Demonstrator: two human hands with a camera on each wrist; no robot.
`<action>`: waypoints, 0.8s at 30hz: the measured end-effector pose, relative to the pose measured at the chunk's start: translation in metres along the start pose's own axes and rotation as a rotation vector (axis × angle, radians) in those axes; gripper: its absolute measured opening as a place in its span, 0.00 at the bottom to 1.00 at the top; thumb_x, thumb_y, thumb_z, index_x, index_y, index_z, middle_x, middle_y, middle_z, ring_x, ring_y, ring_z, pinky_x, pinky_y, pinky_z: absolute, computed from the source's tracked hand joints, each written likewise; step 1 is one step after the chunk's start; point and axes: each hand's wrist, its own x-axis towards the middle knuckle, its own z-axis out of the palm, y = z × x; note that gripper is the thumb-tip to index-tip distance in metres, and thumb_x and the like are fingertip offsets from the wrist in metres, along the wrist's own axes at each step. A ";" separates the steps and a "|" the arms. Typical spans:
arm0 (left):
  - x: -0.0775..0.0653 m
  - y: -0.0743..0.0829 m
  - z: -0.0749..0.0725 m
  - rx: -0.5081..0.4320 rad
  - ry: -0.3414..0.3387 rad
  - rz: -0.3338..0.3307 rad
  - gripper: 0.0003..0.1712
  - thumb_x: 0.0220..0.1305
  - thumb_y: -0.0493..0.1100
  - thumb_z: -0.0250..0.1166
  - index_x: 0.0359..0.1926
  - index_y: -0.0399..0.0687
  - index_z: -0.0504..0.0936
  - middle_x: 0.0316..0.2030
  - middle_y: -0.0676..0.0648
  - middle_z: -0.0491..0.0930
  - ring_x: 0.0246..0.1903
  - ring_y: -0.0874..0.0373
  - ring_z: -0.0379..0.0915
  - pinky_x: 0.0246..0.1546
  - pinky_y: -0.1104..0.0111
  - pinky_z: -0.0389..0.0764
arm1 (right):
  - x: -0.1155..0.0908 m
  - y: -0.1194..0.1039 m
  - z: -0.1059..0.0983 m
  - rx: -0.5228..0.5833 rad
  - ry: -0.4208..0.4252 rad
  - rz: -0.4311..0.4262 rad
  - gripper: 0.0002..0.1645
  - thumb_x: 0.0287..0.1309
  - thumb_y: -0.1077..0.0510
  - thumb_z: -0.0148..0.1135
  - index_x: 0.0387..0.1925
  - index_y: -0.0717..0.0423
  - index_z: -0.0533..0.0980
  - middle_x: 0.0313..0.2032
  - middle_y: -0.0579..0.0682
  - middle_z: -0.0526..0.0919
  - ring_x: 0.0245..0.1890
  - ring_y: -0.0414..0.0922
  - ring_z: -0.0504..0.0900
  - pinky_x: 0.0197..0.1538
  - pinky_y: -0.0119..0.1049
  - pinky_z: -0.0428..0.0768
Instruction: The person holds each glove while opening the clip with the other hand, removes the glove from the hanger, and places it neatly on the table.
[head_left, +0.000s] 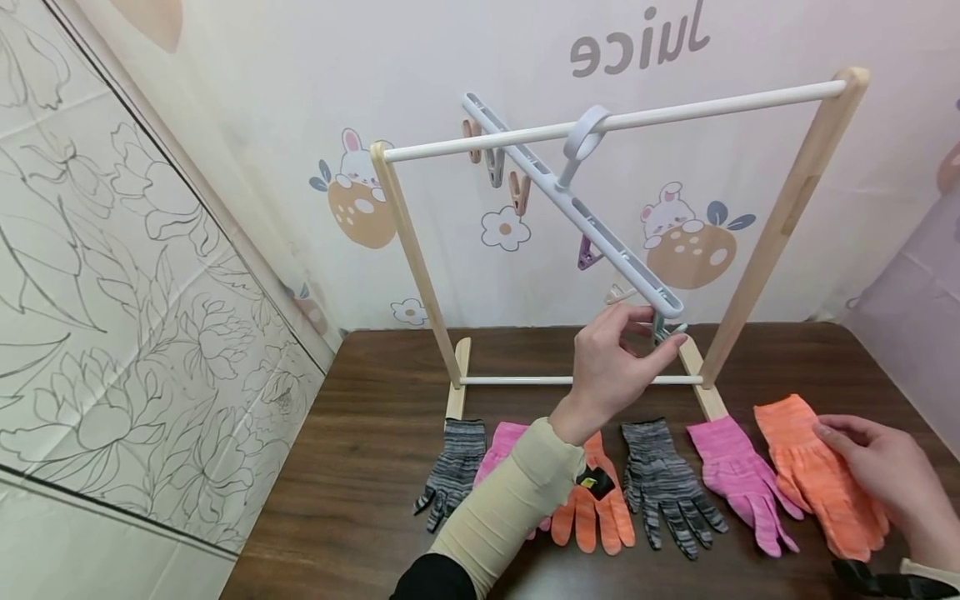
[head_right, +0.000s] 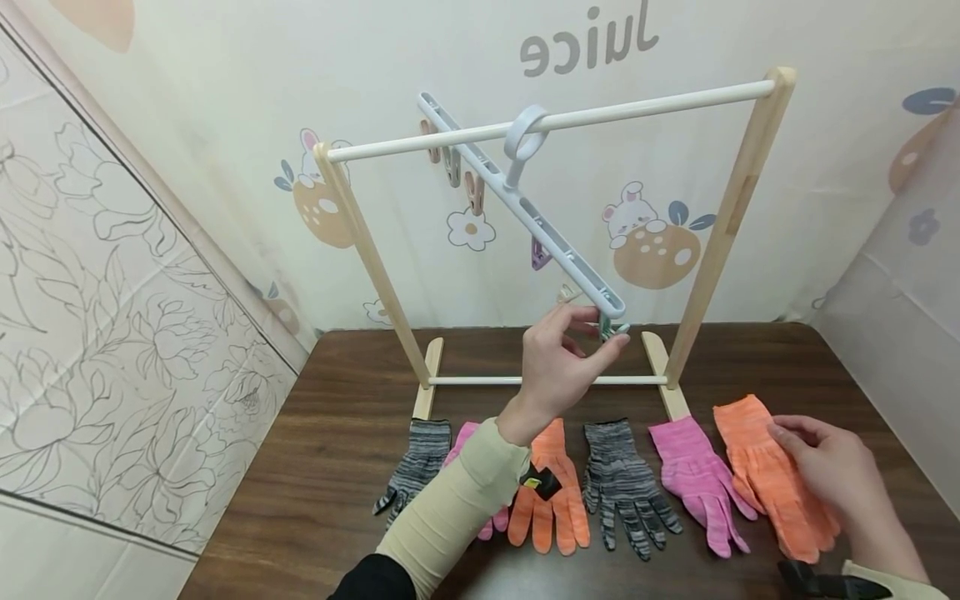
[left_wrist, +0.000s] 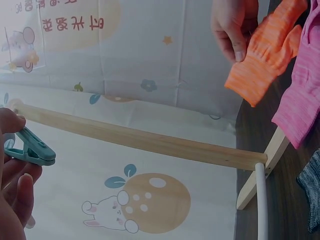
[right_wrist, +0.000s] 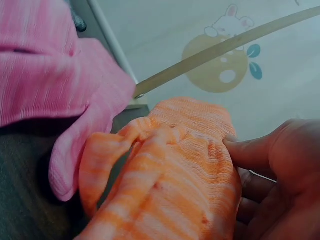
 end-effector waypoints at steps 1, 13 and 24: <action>0.000 0.000 0.000 0.000 -0.001 -0.001 0.17 0.57 0.43 0.75 0.44 0.44 0.80 0.38 0.51 0.84 0.35 0.71 0.79 0.32 0.86 0.73 | 0.002 0.003 0.001 0.002 -0.010 0.008 0.37 0.75 0.43 0.48 0.60 0.76 0.67 0.59 0.83 0.63 0.55 0.76 0.64 0.46 0.68 0.68; 0.000 0.002 0.000 -0.004 -0.004 -0.010 0.18 0.57 0.43 0.75 0.45 0.44 0.80 0.38 0.52 0.84 0.36 0.71 0.79 0.32 0.86 0.73 | 0.008 0.015 0.008 -0.079 -0.031 -0.042 0.37 0.74 0.41 0.49 0.58 0.75 0.69 0.55 0.82 0.67 0.48 0.75 0.70 0.39 0.61 0.74; 0.000 0.002 0.001 0.001 -0.002 -0.013 0.17 0.57 0.43 0.75 0.45 0.44 0.80 0.38 0.52 0.84 0.37 0.73 0.78 0.32 0.86 0.74 | 0.008 0.020 0.007 -0.100 -0.127 0.025 0.46 0.72 0.35 0.45 0.61 0.77 0.63 0.57 0.84 0.63 0.52 0.78 0.66 0.45 0.67 0.70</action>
